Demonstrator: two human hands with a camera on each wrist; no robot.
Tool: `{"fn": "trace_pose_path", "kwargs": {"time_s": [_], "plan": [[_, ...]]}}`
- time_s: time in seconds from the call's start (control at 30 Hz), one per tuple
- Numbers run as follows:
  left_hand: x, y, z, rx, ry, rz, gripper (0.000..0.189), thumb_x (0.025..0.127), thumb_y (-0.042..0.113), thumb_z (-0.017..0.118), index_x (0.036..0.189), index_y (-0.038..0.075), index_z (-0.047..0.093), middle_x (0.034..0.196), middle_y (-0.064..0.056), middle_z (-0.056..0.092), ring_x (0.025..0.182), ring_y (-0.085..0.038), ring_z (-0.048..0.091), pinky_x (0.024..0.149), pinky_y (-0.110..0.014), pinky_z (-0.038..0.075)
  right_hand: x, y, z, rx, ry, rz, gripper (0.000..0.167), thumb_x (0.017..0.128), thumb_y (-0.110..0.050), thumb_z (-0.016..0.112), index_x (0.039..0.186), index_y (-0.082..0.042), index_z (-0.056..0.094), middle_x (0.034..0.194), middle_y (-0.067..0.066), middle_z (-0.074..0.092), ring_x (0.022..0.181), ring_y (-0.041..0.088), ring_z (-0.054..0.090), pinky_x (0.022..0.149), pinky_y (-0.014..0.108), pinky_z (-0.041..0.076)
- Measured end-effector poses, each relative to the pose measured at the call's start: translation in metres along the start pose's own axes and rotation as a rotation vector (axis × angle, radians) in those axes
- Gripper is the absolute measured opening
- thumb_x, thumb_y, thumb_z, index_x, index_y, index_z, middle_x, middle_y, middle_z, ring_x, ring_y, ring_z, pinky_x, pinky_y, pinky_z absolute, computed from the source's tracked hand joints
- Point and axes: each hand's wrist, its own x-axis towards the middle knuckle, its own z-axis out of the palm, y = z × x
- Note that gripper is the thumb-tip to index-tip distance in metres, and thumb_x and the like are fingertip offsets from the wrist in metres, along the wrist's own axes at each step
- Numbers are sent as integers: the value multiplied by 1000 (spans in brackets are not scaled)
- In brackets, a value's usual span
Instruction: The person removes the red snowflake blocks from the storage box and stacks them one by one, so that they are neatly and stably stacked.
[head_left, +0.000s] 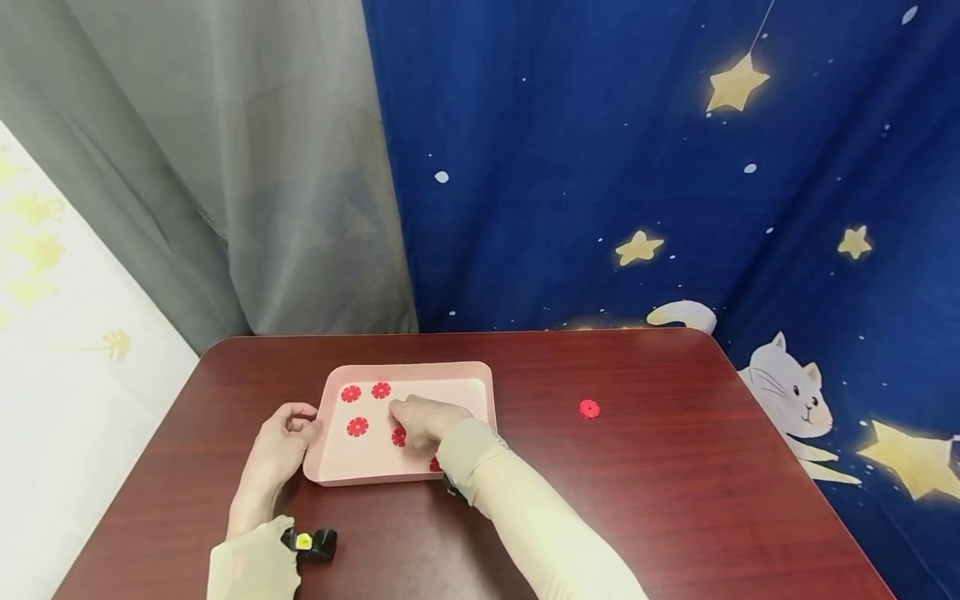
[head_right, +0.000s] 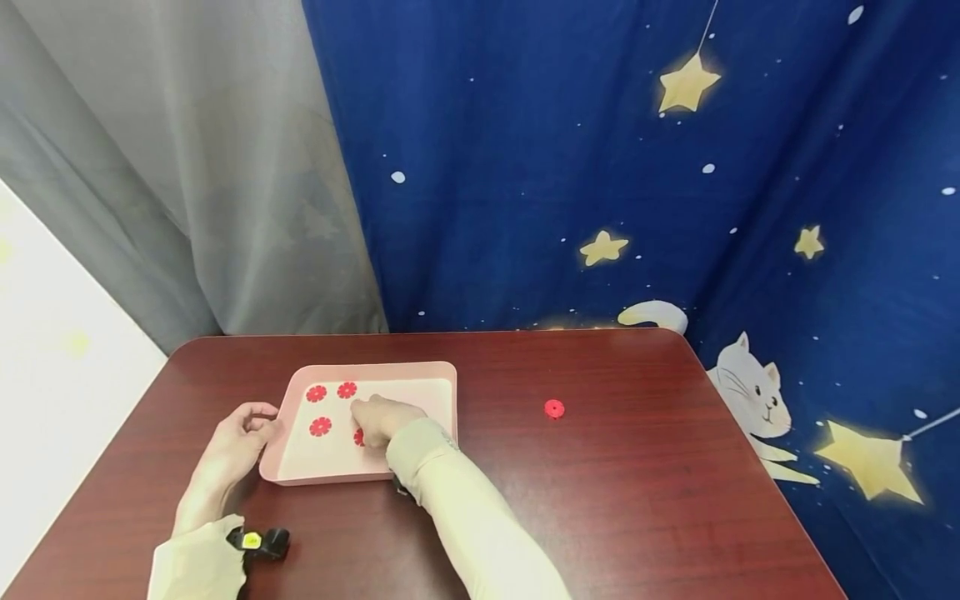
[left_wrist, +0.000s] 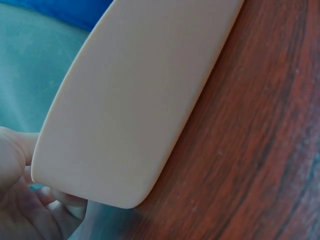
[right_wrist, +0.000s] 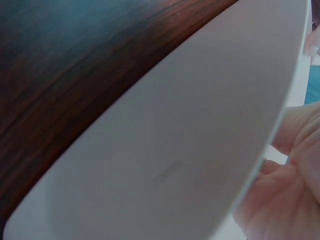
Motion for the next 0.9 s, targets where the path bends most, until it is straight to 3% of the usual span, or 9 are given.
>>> {"fn": "trace_pose_path", "kwargs": {"time_s": [0.43, 0.63, 0.9], "plan": [[-1, 5, 0, 6, 13, 25, 31, 97, 16, 58, 124, 2, 50, 92, -13, 59, 76, -21, 55, 63, -30, 44, 4, 6, 0, -5, 16, -38, 22, 89, -18, 71, 95, -18, 50, 84, -3, 51, 79, 11, 50, 70, 23, 42], [0, 5, 1, 0, 12, 28, 32, 97, 18, 58, 124, 3, 50, 92, -12, 59, 78, -22, 55, 65, -30, 44, 5, 14, -4, 99, 27, -70, 25, 86, -20, 76, 96, -17, 53, 79, -3, 54, 74, 11, 51, 64, 22, 42], [-1, 3, 0, 3, 8, 18, 32, 97, 18, 58, 124, 2, 50, 93, -13, 60, 79, -23, 56, 65, -31, 44, -2, 25, -16, 298, 103, -129, 14, 86, -9, 74, 89, -12, 61, 67, -1, 59, 58, 9, 57, 57, 21, 42]]}}
